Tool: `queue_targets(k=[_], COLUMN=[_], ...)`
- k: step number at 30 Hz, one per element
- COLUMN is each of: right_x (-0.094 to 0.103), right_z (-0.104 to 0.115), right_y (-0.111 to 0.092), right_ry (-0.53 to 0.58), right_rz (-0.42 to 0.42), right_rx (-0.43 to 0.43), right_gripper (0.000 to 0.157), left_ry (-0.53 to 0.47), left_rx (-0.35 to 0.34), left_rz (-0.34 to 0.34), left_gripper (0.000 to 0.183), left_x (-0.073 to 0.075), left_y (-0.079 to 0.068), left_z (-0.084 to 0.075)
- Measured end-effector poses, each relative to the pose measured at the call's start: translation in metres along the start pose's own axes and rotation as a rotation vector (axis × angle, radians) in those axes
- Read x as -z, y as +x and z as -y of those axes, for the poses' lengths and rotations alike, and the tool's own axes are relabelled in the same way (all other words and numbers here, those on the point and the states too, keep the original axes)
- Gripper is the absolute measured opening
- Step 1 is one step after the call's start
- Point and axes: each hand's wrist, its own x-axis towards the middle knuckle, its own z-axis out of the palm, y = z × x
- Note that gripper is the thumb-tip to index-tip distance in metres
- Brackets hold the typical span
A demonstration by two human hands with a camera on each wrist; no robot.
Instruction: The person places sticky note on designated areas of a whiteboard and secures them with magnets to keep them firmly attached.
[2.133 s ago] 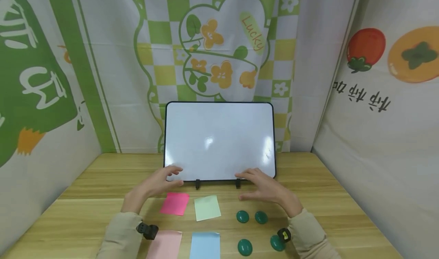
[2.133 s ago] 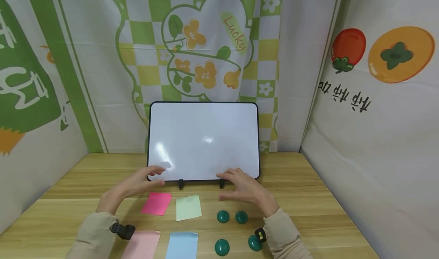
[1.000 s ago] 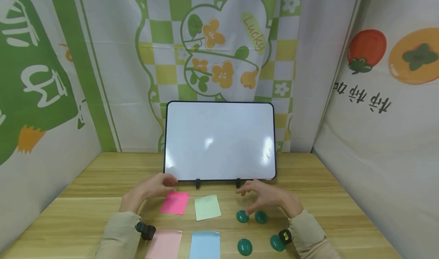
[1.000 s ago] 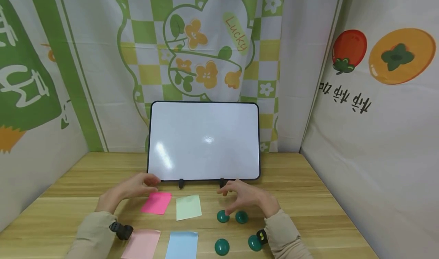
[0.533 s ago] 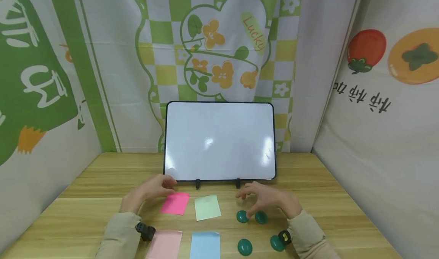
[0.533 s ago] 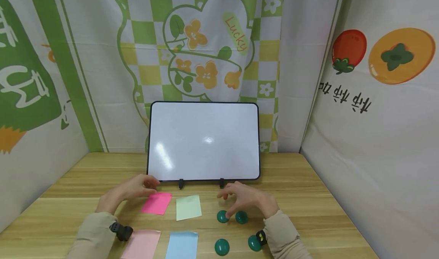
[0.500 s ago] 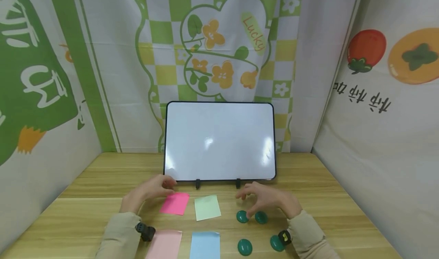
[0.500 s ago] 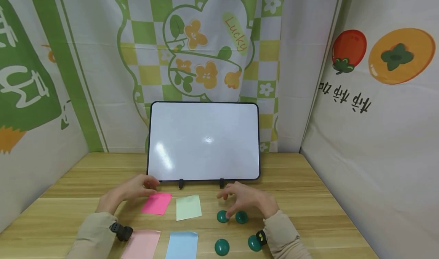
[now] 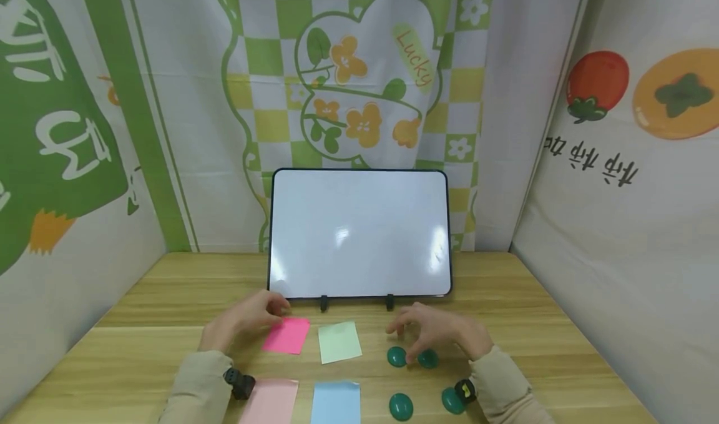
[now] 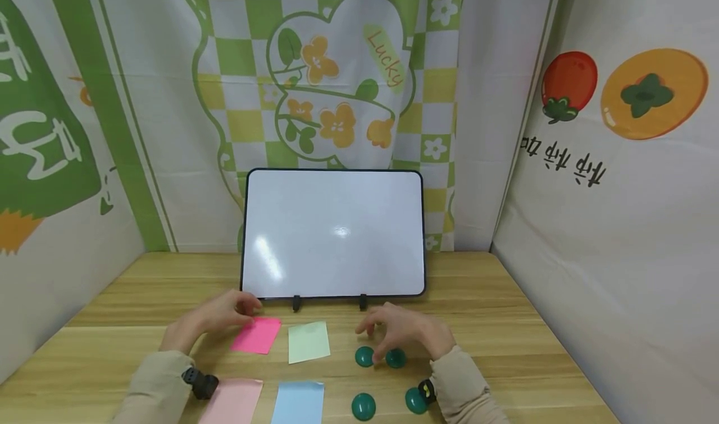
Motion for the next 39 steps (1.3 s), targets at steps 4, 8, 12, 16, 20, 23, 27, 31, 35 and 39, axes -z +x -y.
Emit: queue_targets(k=[4,8,12,16,20,23,27,31,35,39], right_x=[-0.0015,-0.0033,-0.0040,-0.0043,-0.0047,-0.0050,-0.0051,-0.0062,-0.0063,-0.0051], right_z=[-0.0001,-0.0014,-0.0020,-0.0016,-0.0001,0.0005,0.0007,-0.0001,-0.0015,-0.0021], right_y=[0.0007,0.0015,0.0026,0.0030,0.0032,0.0036,0.0049,0.0058,0.0060,0.0066], right_ry=[-0.022,-0.059,-0.081,-0.093,-0.112,-0.122,-0.103,-0.077,-0.043,0.012], right_rz=[0.011,0.021,0.023,0.034,0.031,0.030,0.039,0.050,0.053,0.058], right_rx=[0.004,0.011,0.020,0.025,0.027,0.031,0.041,0.054,0.039,-0.004], right_gripper=[0.056,0.056,0.054,0.048,0.042,0.039,0.037,0.035,0.034,0.033], left_ry=[0.008,0.036,0.068,0.083,0.086,0.078,0.076,0.075,0.071,0.068], left_rx=[0.010,0.020,0.053,0.106,0.110,0.100,0.089,0.083,0.074,0.059], left_rz=[-0.002,-0.003,-0.018,-0.030,-0.025,-0.017,-0.014,-0.009,-0.004,0.000], left_gripper=[0.029,0.025,0.019,0.014,0.009,0.008,0.008,0.008,0.007,0.007], left_x=[-0.0015,-0.0026,-0.0037,-0.0043,-0.0039,-0.0037,-0.0035,-0.0040,-0.0039,-0.0034], left_y=[-0.0007,-0.0012,-0.0010,-0.0013,-0.0016,-0.0014,-0.0009,-0.0005,0.0003,0.0011], left_z=[-0.0004,-0.0007,-0.0008,-0.0018,-0.0027,-0.0028,-0.0022,-0.0012,-0.0001,0.0015])
